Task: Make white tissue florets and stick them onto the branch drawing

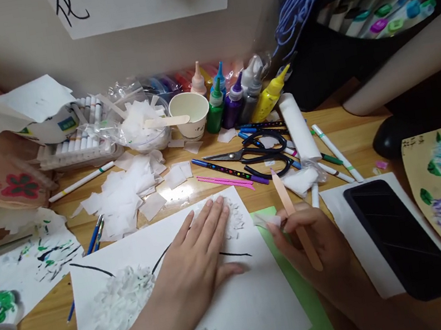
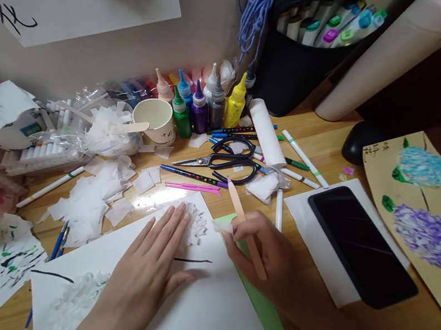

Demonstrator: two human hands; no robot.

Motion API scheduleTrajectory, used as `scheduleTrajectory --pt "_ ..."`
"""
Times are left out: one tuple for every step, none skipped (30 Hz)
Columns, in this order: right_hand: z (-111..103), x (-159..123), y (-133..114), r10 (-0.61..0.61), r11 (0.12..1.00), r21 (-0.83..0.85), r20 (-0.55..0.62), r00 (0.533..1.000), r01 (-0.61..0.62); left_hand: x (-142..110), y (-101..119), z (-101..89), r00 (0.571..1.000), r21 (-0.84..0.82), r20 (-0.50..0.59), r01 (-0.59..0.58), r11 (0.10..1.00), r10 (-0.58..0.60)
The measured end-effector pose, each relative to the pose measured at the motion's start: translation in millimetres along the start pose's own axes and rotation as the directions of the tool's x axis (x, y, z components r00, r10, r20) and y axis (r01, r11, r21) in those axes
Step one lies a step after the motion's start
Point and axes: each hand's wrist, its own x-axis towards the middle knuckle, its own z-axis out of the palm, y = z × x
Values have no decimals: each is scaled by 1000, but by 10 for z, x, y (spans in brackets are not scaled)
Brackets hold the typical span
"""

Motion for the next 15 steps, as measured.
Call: scheduleTrajectory --pt "-4 -2 1 8 1000 5 1 1000 -8 -9 -5 25 1000 14 -12 -11 1000 11" --pt "-10 -3 2 14 1000 3 4 1000 -14 -20 -6 49 999 27 -26 -17 999 18" --pt "-17 -4 2 18 1000 -3 9 1000 -18 -29 -1 72 999 38 -39 -17 999 19" --pt "-25 -4 2 20 1000 -12 15 1000 -20 -35 8 93 999 49 -50 -14 999 16" --pt "-33 -5 2 19 1000 -18 19 1000 -19 -37 19 111 998 59 -55 -9 998 12" --pt "-38 -5 4 19 1000 -21 17 1000 -19 -34 29 122 998 64 -57 -5 998 9" --pt "-41 -5 8 18 1000 -21 9 1000 -18 -28 35 120 998 63 -56 -3 998 7" --pt "-40 -4 13 16 1000 -19 1 1000 -16 -21 35 100 998 55 -55 -3 998 6" --pt "-34 -3 22 11 1000 -15 -15 1000 -11 -17 26 60 998 41 -55 -3 999 5" --pt "-25 -2 32 6 1000 -12 -36 999 -6 -21 6 -4 998 20 -58 6 1000 -5" --pt "-13 0 44 0 1000 -9 -61 998 -1 -43 -24 -90 997 -4 -66 34 999 -34" --pt "0 2 58 -4 1000 -8 -90 996 3 -88 -62 -192 993 -33 -79 82 996 -85" --pt "14 3 71 -2 1000 -5 -122 993 1 -164 -105 -302 979 -65 -99 173 983 -179" --pt "26 5 84 10 1000 -2 -148 989 -10 -274 -150 -408 944 -105 -125 292 950 -304" --pt "35 7 96 26 1000 9 -170 985 -25 -421 -193 -495 885 -161 -148 418 894 -441"
